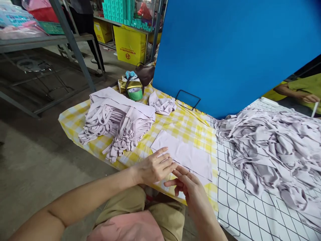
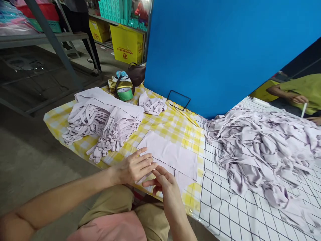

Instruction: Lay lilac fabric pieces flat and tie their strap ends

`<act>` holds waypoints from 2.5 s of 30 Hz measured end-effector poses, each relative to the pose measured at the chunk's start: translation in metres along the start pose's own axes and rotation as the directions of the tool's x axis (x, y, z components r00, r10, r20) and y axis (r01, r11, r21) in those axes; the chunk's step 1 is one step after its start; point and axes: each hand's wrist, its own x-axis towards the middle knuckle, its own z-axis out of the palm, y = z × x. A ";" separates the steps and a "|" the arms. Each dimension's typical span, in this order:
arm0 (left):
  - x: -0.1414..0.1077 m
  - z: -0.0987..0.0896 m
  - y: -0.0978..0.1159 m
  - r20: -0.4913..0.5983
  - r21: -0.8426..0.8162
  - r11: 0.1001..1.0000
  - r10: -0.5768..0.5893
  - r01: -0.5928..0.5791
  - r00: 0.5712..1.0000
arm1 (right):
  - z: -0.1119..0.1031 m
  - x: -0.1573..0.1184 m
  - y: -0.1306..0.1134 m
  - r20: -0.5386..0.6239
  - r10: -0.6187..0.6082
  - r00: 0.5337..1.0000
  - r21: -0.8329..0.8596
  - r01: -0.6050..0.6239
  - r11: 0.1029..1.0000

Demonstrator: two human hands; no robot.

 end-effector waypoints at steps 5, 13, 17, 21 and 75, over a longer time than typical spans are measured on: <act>0.000 0.000 -0.001 -0.006 -0.024 0.999 -0.030 0.030 1.000 | 0.001 -0.001 -0.001 -0.012 0.006 1.000 0.066 -0.006 0.998; 0.007 -0.002 -0.009 0.131 -0.113 0.993 0.043 -0.029 0.990 | -0.004 0.004 0.005 0.079 0.004 0.997 -0.019 -0.003 1.000; 0.009 -0.001 -0.009 0.223 -0.220 0.973 -0.023 0.073 0.975 | -0.006 0.007 0.008 0.113 -0.023 0.993 -0.076 0.032 0.997; 0.016 -0.007 -0.009 0.426 -0.413 0.820 -0.212 0.397 0.879 | -0.012 0.015 0.016 0.114 -0.051 0.992 -0.238 0.077 0.968; 0.010 0.076 -0.052 0.544 -0.363 0.774 -0.276 0.519 0.792 | -0.035 0.097 0.015 0.049 -0.507 0.860 -0.962 0.177 0.207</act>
